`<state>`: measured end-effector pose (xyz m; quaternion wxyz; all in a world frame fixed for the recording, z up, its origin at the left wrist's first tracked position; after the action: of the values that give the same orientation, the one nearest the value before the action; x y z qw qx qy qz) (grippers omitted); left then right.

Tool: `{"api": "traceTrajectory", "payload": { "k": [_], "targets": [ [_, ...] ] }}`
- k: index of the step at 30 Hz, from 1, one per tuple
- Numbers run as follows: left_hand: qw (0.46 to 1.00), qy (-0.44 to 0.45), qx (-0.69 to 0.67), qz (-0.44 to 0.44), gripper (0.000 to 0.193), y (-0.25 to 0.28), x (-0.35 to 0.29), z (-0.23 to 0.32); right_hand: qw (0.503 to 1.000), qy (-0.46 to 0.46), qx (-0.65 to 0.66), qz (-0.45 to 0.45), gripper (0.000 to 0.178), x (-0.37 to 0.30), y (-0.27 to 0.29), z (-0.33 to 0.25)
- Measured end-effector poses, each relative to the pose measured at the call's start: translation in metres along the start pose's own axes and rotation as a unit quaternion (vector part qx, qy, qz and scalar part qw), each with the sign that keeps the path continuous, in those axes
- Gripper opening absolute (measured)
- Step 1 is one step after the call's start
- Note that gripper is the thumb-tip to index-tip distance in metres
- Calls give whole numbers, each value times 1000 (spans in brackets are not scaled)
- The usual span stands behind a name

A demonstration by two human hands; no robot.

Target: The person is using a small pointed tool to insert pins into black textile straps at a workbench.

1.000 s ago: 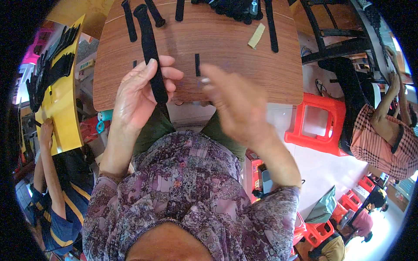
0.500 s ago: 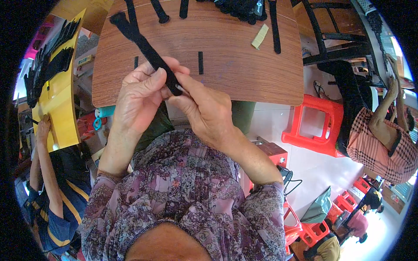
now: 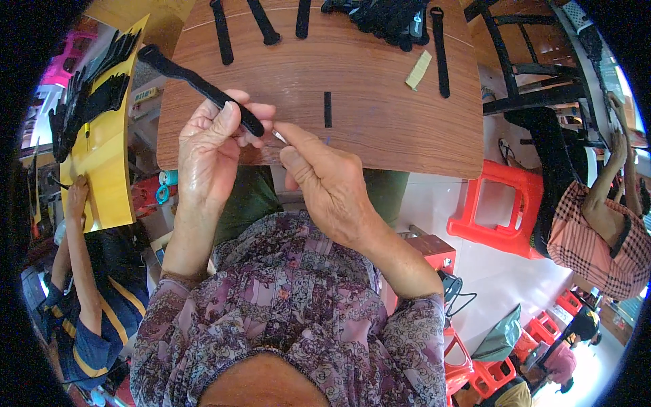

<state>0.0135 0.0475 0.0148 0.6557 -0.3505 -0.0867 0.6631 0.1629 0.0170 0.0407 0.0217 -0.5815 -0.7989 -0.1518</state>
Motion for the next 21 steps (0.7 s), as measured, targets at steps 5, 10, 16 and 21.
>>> {"api": "traceTrajectory", "payload": {
  "k": [5, 10, 16, 21],
  "targets": [
    [1000, -3, -10, -3, 19, 3, 2, -2, 999, 10, 34, -13, 36, 6, -7, 1],
    [1000, -12, 3, -10, 18, 6, 1, -1, 996, 89, -30, -11, 46, 10, -12, 5],
    [1000, 10, -11, -1, 19, 5, -1, -2, 990, 112, -86, 4, 44, 11, -10, 6],
    [1000, 11, -26, 11, 21, 12, 2, -5, 985, 83, -151, -17, 38, 12, -13, -3]
  ]
}}
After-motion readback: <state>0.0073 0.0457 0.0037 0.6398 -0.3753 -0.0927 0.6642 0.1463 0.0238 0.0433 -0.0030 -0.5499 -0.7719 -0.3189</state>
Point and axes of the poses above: each hand's wrist, its own x-axis towards the middle knuckle, its own y-axis out of the back of the hand, z = x × y, the point moved 7 cm from there along x, towards the middle knuckle, and after that the axes turned 13 degrees about y, right-handed, at the moved point
